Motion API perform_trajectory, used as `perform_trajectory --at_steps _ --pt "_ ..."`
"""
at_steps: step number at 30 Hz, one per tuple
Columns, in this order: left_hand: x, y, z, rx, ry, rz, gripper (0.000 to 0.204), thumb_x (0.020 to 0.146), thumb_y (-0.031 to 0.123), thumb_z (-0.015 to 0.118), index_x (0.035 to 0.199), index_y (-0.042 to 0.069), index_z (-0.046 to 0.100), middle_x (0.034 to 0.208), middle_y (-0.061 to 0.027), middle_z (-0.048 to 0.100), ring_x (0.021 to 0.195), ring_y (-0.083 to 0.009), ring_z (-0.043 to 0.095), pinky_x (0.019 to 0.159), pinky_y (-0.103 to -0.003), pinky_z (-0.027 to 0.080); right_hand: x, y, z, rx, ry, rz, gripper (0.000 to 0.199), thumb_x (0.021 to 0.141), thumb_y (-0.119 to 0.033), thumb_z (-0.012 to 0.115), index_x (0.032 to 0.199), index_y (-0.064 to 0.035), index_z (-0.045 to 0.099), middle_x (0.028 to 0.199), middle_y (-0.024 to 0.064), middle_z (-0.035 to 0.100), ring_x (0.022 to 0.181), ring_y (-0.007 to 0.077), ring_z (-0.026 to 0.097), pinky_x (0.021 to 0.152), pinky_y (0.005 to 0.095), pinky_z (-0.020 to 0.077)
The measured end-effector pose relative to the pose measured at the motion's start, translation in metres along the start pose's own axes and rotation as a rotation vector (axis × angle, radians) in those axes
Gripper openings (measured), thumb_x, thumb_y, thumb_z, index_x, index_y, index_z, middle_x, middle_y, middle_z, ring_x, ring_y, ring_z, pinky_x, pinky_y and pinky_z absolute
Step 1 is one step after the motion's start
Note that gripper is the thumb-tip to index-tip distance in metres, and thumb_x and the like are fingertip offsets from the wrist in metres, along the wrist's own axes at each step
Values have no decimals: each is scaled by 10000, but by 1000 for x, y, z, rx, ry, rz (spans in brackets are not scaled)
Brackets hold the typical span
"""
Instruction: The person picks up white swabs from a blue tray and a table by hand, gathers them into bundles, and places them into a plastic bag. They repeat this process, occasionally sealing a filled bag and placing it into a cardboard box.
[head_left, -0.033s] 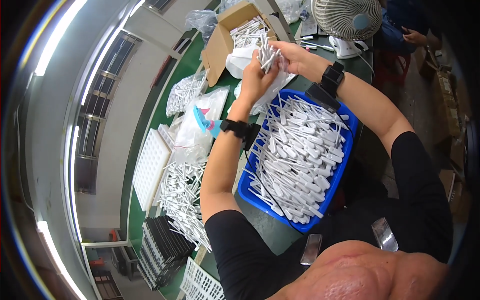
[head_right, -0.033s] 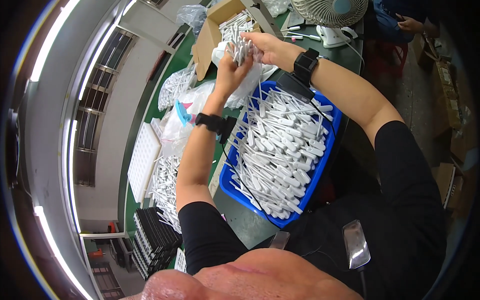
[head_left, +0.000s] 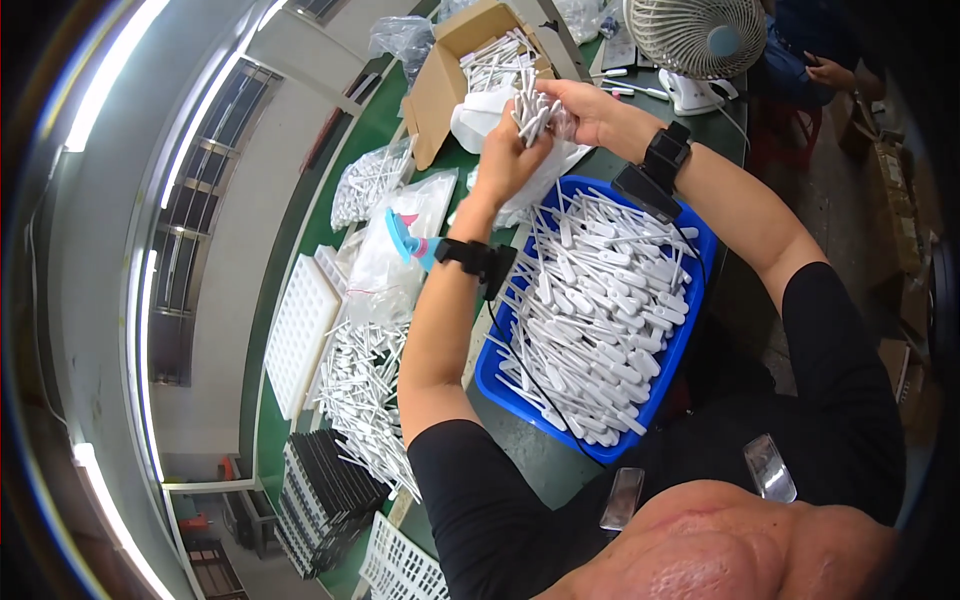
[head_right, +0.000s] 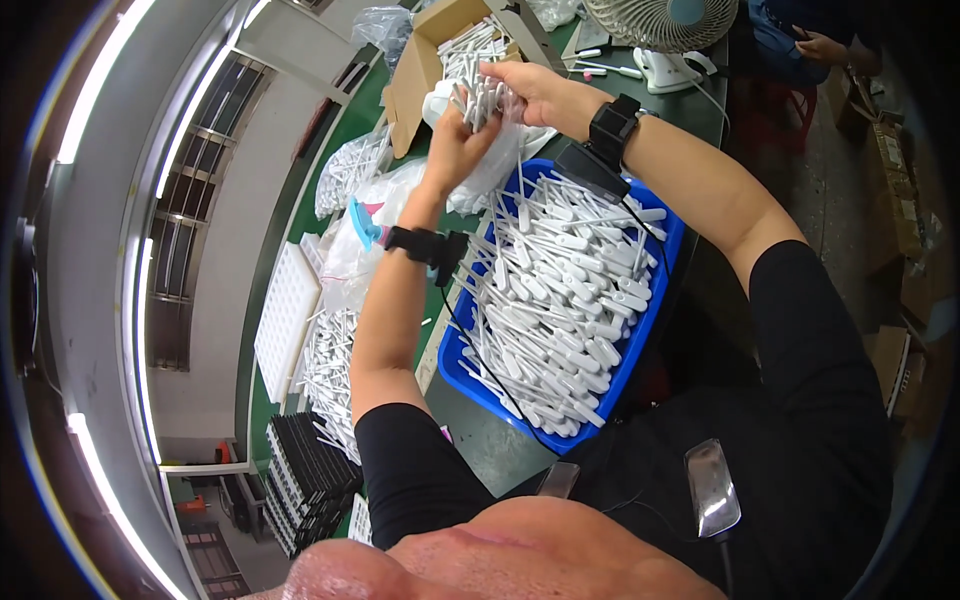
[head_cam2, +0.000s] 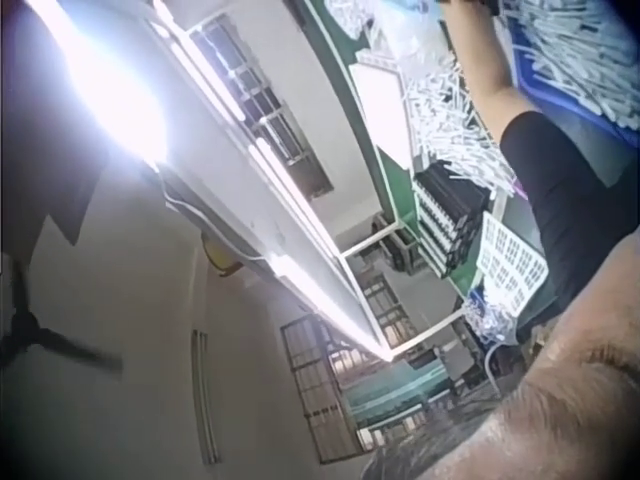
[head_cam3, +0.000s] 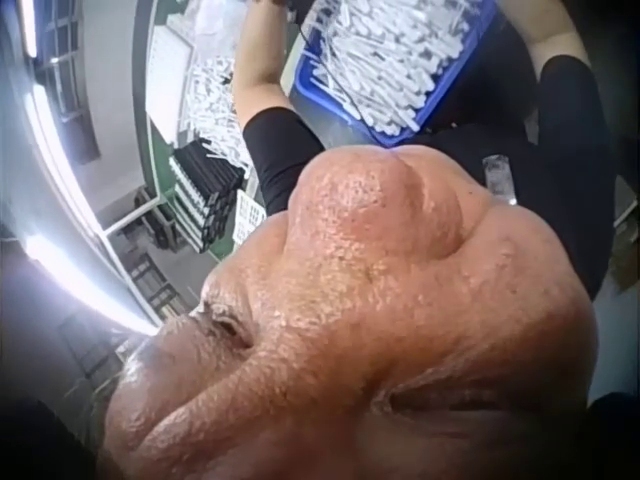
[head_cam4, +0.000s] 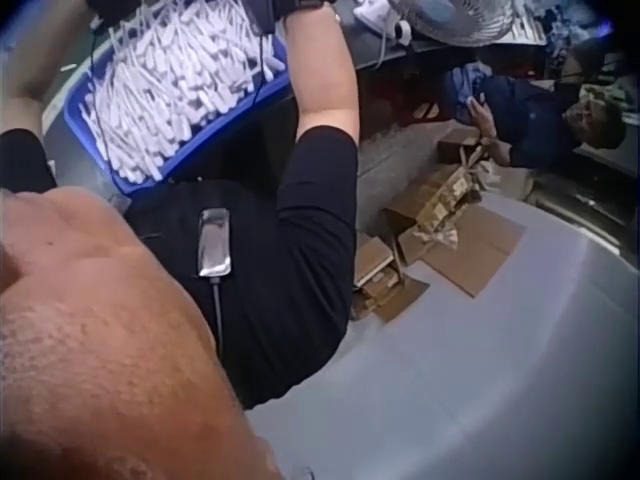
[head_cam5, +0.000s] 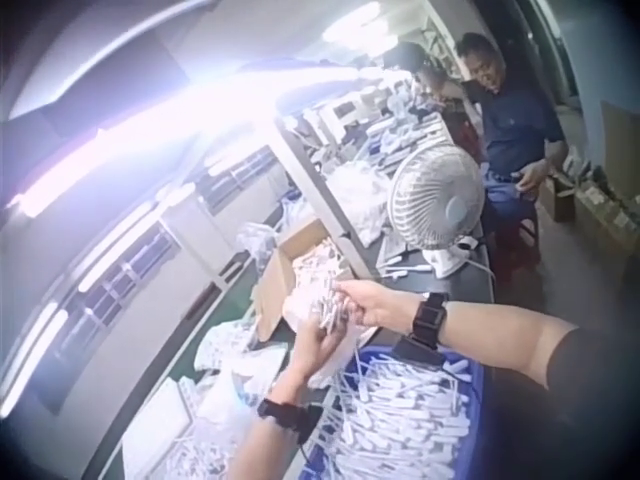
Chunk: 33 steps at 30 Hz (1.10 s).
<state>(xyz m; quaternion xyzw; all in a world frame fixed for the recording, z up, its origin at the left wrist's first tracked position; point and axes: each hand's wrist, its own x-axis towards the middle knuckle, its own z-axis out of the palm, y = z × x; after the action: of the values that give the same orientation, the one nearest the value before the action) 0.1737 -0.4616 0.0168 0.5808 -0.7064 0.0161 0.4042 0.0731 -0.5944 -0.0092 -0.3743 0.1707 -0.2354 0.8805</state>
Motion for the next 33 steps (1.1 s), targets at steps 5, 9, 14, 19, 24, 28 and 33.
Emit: perform_trajectory --at_steps 5,9,14,19,24,28,33 --pt "3 -12 -27 -81 -479 -206 272 872 68 603 1135 32 546 954 -115 647 823 -198 608 762 -337 490 -2 -9 6 -236 -160 -131 218 944 -305 579 1004 -139 707 813 -27 664 711 80 620 582 219 474" --pt "4 -3 -23 -60 -590 -132 284 862 110 614 1138 67 559 935 -160 667 845 -325 632 768 -373 497 -15 -25 18 -831 -331 -498 249 926 -341 613 1010 -140 734 783 -28 670 637 49 581 570 203 446" --pt "-1 20 -24 104 -598 -80 300 839 108 614 1135 82 574 949 -182 681 897 -381 637 783 -395 502 -38 -25 22 -1170 -288 -833 287 909 -350 637 989 -94 737 733 -26 652 632 43 537 564 231 430" --pt "-2 15 -21 321 -259 208 208 838 86 609 1040 45 590 940 -196 663 841 -350 624 771 -383 490 -58 -30 23 -928 -245 -639 285 935 -282 617 1033 -31 712 773 -12 656 657 54 528 611 231 438" --pt "3 8 -12 203 -589 -66 186 821 76 608 1002 39 626 916 -183 679 868 -346 638 777 -387 497 -79 -34 11 -1090 -308 -734 257 981 -215 571 1130 -38 684 839 -7 678 707 32 589 620 179 472" --pt "1 -53 10 351 -478 -223 213 828 78 611 1032 29 644 954 -162 696 913 -318 652 806 -379 499 -100 -25 34 -931 -347 -553 253 985 -211 563 1139 -49 684 780 -32 666 585 5 539 497 167 425" --pt "-6 -67 20 106 -350 -184 314 843 117 625 1134 2 642 1092 -187 676 1023 -288 646 882 -359 498 -71 -20 26 -773 -230 -588 248 988 -192 553 1151 -56 681 709 -58 636 445 -21 435 390 148 341"
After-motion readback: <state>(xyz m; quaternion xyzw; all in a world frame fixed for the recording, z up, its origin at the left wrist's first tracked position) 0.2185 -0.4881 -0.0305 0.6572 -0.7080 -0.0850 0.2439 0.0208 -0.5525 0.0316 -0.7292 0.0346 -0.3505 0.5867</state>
